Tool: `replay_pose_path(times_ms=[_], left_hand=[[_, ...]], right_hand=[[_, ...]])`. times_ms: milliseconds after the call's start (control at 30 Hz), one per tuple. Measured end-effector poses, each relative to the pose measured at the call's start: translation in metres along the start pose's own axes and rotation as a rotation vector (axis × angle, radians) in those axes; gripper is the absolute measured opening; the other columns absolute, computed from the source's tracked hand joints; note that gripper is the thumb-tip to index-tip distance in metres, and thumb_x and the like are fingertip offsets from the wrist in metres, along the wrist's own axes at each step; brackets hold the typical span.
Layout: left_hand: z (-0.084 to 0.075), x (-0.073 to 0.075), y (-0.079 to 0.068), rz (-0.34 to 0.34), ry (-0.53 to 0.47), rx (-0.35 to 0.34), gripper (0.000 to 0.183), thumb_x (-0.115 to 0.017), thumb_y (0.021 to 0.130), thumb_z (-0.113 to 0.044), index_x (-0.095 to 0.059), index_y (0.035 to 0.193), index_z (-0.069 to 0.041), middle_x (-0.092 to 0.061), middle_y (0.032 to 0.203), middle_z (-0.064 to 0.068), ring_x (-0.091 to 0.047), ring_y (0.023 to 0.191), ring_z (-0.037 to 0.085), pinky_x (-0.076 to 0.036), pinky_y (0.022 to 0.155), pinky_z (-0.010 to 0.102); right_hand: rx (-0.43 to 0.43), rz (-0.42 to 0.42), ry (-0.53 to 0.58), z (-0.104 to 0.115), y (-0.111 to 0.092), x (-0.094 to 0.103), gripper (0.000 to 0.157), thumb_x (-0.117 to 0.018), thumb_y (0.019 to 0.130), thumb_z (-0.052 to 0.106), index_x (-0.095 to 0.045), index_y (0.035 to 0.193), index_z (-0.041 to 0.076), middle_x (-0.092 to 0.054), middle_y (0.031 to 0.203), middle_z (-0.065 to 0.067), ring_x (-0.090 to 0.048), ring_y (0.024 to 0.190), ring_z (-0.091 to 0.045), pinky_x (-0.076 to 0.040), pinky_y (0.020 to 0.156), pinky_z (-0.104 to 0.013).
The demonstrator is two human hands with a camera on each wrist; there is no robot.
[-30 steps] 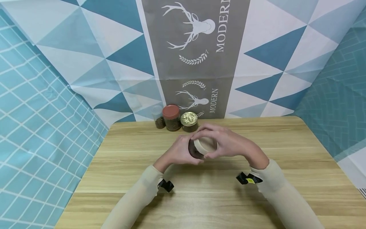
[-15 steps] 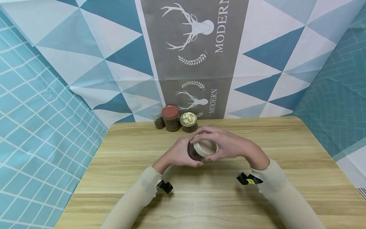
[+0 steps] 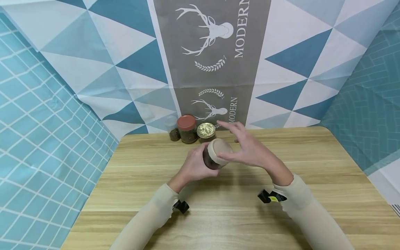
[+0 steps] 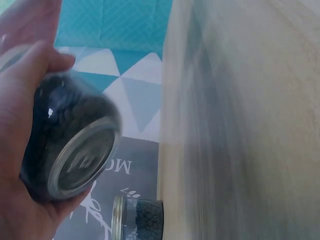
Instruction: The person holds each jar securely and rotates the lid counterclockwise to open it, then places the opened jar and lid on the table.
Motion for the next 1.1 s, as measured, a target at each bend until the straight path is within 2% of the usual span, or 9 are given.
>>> replay_pose_path(times_ms=[133, 267, 433, 533, 700, 800, 967, 1100], left_hand=[[-0.002, 0.006, -0.001, -0.107, 0.034, 0.006, 0.095, -0.101, 0.065, -0.031, -0.064, 0.147, -0.001, -0.082, 0.126, 0.017, -0.08, 0.11, 0.031, -0.067, 0.094, 0.05], [-0.005, 0.011, -0.003, -0.168, 0.082, -0.016, 0.095, -0.102, 0.064, -0.032, -0.063, 0.146, -0.001, -0.082, 0.126, 0.017, -0.081, 0.111, 0.034, -0.068, 0.093, 0.051], [-0.008, 0.013, -0.003, -0.2, 0.109, -0.055, 0.097, -0.104, 0.063, -0.031, -0.064, 0.146, -0.001, -0.081, 0.127, 0.018, -0.08, 0.114, 0.035, -0.068, 0.096, 0.052], [-0.009, 0.013, -0.003, -0.22, 0.13, -0.07, 0.096, -0.104, 0.063, -0.032, -0.065, 0.145, 0.0, -0.081, 0.126, 0.018, -0.08, 0.113, 0.035, -0.068, 0.096, 0.052], [-0.013, 0.012, -0.001, -0.247, 0.183, -0.085, 0.094, -0.102, 0.062, -0.033, -0.065, 0.142, 0.001, -0.081, 0.125, 0.018, -0.08, 0.113, 0.034, -0.067, 0.097, 0.05], [-0.016, 0.01, 0.001, -0.245, 0.202, -0.094, 0.093, -0.102, 0.063, -0.033, -0.065, 0.141, 0.001, -0.08, 0.124, 0.016, -0.079, 0.112, 0.033, -0.067, 0.099, 0.05], [-0.018, 0.006, 0.001, -0.222, 0.202, -0.101, 0.093, -0.104, 0.063, -0.034, -0.065, 0.142, 0.0, -0.08, 0.125, 0.016, -0.079, 0.113, 0.032, -0.067, 0.099, 0.05], [-0.019, 0.005, 0.0, -0.221, 0.204, -0.102, 0.093, -0.104, 0.064, -0.033, -0.065, 0.142, 0.0, -0.08, 0.127, 0.016, -0.079, 0.113, 0.031, -0.068, 0.098, 0.05]], right_hand=[[-0.155, -0.049, 0.036, -0.012, 0.0, 0.004, 0.095, -0.09, 0.094, 0.042, -0.042, 0.174, 0.03, -0.055, 0.155, -0.018, -0.064, 0.135, -0.04, -0.07, 0.096, -0.051], [-0.215, -0.06, 0.035, -0.018, 0.0, 0.003, 0.093, -0.089, 0.095, 0.044, -0.043, 0.174, 0.031, -0.056, 0.161, -0.017, -0.069, 0.135, -0.044, -0.071, 0.091, -0.048], [-0.228, -0.067, 0.029, -0.019, -0.001, 0.0, 0.09, -0.087, 0.096, 0.047, -0.044, 0.173, 0.031, -0.059, 0.158, -0.018, -0.072, 0.132, -0.047, -0.067, 0.098, -0.06], [-0.231, -0.057, 0.019, -0.02, 0.001, -0.003, 0.088, -0.086, 0.095, 0.049, -0.047, 0.172, 0.031, -0.063, 0.15, -0.021, -0.076, 0.124, -0.046, -0.065, 0.099, -0.064], [-0.229, -0.032, -0.011, -0.018, 0.004, -0.012, 0.084, -0.088, 0.093, 0.052, -0.056, 0.166, 0.028, -0.067, 0.138, -0.021, -0.077, 0.108, -0.036, -0.065, 0.09, -0.051], [-0.224, -0.028, -0.033, -0.015, 0.005, -0.018, 0.078, -0.089, 0.091, 0.054, -0.064, 0.159, 0.026, -0.07, 0.135, -0.017, -0.072, 0.108, -0.032, -0.061, 0.086, -0.045], [-0.221, -0.025, -0.053, -0.013, 0.004, -0.022, 0.073, -0.092, 0.089, 0.053, -0.069, 0.151, 0.023, -0.072, 0.141, -0.011, -0.069, 0.117, -0.034, -0.06, 0.089, -0.047], [-0.204, -0.029, -0.07, -0.012, 0.003, -0.022, 0.073, -0.093, 0.087, 0.051, -0.07, 0.149, 0.021, -0.073, 0.137, -0.011, -0.069, 0.116, -0.035, -0.059, 0.09, -0.05]])
Point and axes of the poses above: each hand's wrist, its own y-axis towards the middle knuckle, its own x-axis out of the back of the hand, z = x × y, the point moved 9 cm from there along y, towards the middle knuckle
